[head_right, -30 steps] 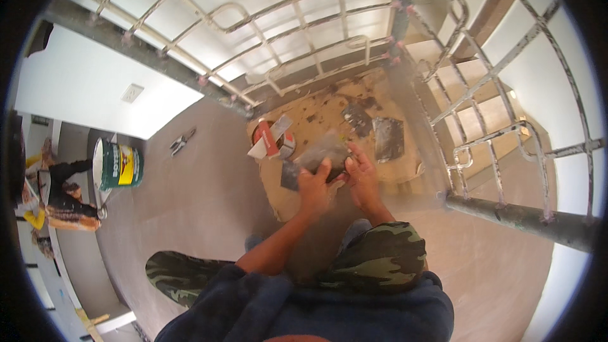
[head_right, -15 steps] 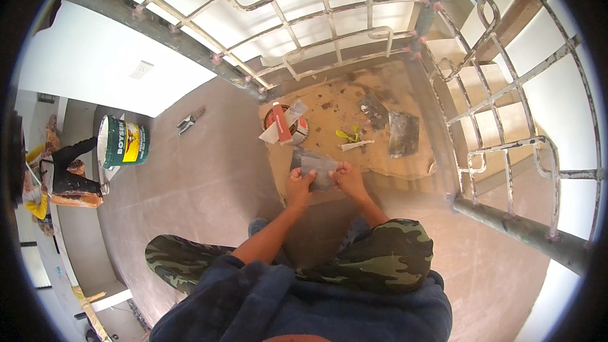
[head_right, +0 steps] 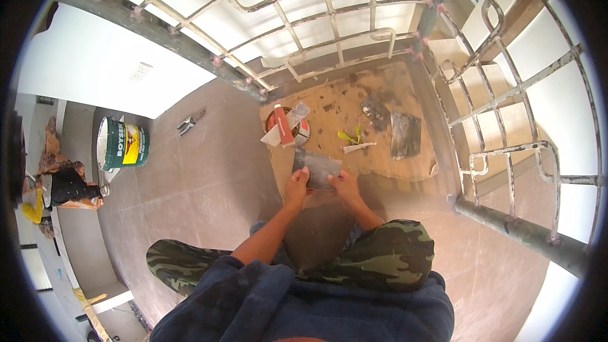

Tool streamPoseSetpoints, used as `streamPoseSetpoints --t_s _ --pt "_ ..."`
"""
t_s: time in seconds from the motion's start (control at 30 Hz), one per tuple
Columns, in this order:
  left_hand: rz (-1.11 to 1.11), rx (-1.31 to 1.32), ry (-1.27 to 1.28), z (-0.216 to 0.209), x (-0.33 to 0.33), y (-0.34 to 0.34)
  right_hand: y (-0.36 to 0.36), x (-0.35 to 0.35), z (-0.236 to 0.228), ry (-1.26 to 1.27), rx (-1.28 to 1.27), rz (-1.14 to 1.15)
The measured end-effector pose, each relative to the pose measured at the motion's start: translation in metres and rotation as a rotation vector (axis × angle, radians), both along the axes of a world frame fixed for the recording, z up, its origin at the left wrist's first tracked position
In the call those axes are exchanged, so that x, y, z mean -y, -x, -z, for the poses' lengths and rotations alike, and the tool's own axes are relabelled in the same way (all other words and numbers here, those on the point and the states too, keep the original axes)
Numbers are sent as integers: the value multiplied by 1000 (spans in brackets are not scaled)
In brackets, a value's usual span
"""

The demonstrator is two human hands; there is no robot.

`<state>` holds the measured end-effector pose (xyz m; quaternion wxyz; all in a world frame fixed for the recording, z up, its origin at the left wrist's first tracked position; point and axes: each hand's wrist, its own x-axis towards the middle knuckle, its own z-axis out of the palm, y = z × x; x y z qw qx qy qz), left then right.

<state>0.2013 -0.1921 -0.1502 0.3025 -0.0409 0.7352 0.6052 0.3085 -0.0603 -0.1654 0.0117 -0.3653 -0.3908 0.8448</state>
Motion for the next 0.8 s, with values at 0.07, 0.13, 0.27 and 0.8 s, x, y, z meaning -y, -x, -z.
streamPoseSetpoints --t_s 0.07,0.13,0.27,0.8 --pt "80 -340 317 1 0 1 -8 -5 -2 -124 47 97" --pt "123 -568 613 0 -3 0 -21 -13 -4 -210 125 111" --pt "188 -494 835 -4 -11 4 -46 -26 -7 -289 281 44" --pt "261 -506 915 -3 -11 22 -53 -18 4 -52 197 306"
